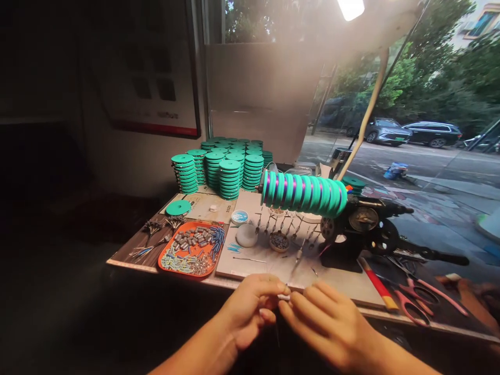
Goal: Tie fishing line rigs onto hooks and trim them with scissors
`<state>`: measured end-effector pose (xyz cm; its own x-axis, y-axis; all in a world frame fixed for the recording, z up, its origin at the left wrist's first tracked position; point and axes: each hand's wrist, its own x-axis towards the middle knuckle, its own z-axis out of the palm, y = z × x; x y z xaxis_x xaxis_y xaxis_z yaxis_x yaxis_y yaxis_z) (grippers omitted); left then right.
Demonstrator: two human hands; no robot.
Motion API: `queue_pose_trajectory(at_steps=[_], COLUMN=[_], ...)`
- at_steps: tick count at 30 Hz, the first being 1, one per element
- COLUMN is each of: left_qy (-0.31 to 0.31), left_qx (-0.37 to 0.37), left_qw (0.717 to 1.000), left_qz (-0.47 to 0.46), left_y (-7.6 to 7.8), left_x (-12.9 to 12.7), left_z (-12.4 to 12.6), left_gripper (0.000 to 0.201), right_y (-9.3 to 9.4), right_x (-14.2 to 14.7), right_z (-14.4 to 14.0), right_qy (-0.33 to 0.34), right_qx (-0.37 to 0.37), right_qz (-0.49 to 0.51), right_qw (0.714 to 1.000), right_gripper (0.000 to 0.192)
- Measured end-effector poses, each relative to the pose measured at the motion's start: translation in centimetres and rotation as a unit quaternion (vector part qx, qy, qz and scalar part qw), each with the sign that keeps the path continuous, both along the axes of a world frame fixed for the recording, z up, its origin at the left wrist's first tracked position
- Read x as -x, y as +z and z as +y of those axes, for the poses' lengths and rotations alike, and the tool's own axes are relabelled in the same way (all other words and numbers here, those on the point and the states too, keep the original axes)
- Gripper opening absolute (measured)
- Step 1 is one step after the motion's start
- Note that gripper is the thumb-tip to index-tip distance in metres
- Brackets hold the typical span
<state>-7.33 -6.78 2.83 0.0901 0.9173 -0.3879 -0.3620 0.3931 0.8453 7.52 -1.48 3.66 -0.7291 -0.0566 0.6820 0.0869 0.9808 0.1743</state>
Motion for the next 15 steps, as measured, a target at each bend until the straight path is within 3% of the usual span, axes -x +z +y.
queue_pose_trajectory(at_steps=[2, 4, 7, 9, 10, 11, 13, 15], left_qy=[-0.016, -0.015, 0.020, 0.056, 0.071, 0.083, 0.115, 0.160], left_qx=[0.002, -0.007, -0.056, -0.157, -0.232, -0.312, -0.439, -0.499], left_qw=[1.000, 1.000, 0.997, 0.970, 0.933, 0.873, 0.717, 0.594], left_qz=[-0.008, 0.001, 0.053, 0.177, 0.267, 0.365, 0.529, 0.611], left_y=[0.2, 0.2, -0.2, -1.0, -1.4, -2.0, -3.1, -3.8], left_x=[0.0, -0.1, -0.3, -0.3, -0.2, -0.1, 0.0, 0.2], left_z=[0.1, 0.0, -0.2, -0.4, -0.5, -0.7, -0.9, -1.1], left_gripper=[0.019, 0.019, 0.016, 0.013, 0.010, 0.010, 0.020, 0.025], right_y=[-1.1, -1.9, -2.1, -1.4, -0.7, 0.1, 1.8, 3.1], right_x=[-0.4, -0.2, 0.3, 0.6, 0.8, 1.1, 2.3, 3.9], right_z=[-0.4, -0.8, -1.6, -1.6, -1.4, -1.0, 0.3, 1.8], right_qy=[0.008, 0.001, 0.014, 0.056, 0.070, 0.066, 0.013, -0.041], right_qx=[-0.075, -0.063, 0.026, 0.152, 0.232, 0.321, 0.499, 0.622], right_qz=[-0.002, 0.008, 0.005, -0.008, -0.019, -0.029, -0.039, -0.043], right_qw=[0.997, 0.998, 1.000, 0.987, 0.970, 0.944, 0.866, 0.781], right_gripper=[0.026, 0.028, 0.039, 0.041, 0.038, 0.032, 0.018, 0.012])
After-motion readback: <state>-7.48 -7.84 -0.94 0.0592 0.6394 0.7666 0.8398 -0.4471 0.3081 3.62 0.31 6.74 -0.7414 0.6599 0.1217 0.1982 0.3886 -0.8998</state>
